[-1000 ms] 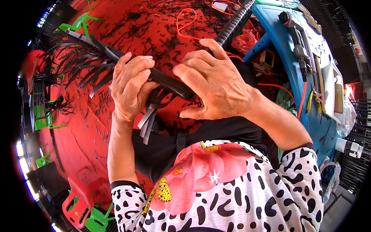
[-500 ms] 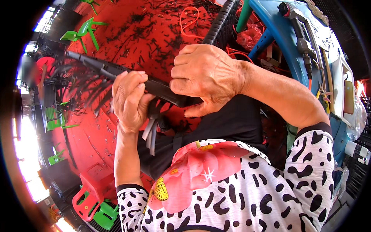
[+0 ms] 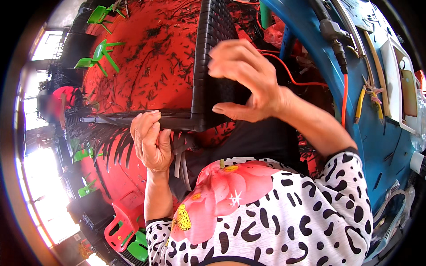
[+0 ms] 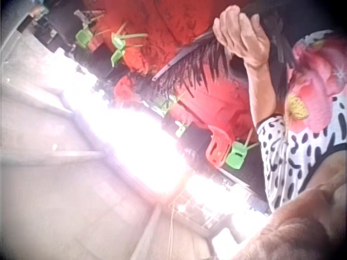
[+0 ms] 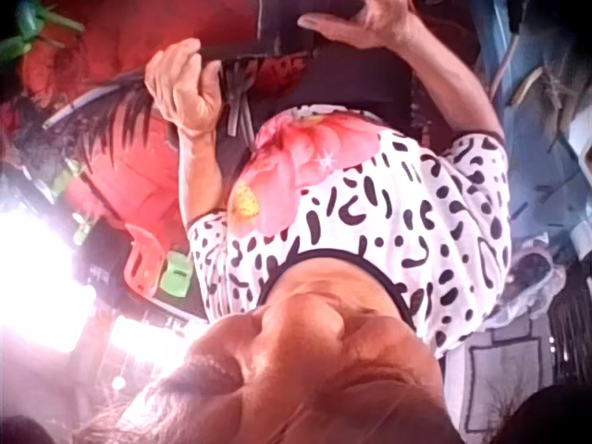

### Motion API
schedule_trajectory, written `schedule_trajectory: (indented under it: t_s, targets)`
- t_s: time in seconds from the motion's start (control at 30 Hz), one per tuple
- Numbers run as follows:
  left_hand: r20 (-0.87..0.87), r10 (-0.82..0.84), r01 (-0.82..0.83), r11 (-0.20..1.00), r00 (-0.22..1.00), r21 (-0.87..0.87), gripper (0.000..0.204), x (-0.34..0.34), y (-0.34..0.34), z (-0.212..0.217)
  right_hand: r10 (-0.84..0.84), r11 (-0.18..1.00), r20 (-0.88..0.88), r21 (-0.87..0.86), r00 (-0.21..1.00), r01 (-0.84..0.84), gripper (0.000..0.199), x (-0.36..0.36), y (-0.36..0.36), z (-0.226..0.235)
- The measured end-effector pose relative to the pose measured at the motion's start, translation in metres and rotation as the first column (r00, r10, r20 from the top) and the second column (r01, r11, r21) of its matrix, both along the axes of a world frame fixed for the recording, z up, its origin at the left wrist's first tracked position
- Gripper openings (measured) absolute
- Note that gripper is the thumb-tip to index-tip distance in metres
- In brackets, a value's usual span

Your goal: The person weaves black plastic strips into a pre-existing woven structure, likely a chair or basket frame. They interlace the strips by hand and use pliers to pull the ends through tight sections to secure the weave.

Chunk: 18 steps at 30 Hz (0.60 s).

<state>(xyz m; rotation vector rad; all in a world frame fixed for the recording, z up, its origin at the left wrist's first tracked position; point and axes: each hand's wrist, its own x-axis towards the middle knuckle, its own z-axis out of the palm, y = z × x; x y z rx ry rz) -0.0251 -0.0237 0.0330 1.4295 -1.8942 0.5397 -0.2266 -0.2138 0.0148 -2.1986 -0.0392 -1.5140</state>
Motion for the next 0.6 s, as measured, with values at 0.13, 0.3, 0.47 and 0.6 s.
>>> schedule_trajectory:
  t_s: [0.13,0.3,0.47,0.6]
  targets:
    - [-0.005,-0.022,0.022,0.999,1.0,0.045,0.021,0.001,0.001,0.008,0.112,0.977,0.016,0.179,0.994,-0.113,0.04,0.0,0.041,-0.024]
    - [-0.038,-0.025,0.029,0.995,0.999,0.095,0.018,0.0,0.004,0.017,0.146,0.933,-0.003,0.333,0.989,-0.136,0.031,0.003,0.049,-0.022]
    - [-0.13,-0.027,0.049,0.985,0.991,0.163,0.018,0.002,0.0,0.024,0.237,0.842,-0.029,0.504,0.971,-0.191,0.028,0.001,0.053,-0.021]
    - [-0.184,0.052,0.008,0.951,0.982,0.309,0.013,-0.001,-0.001,0.04,0.207,0.84,-0.026,0.518,0.978,-0.164,0.026,0.002,0.056,-0.013]
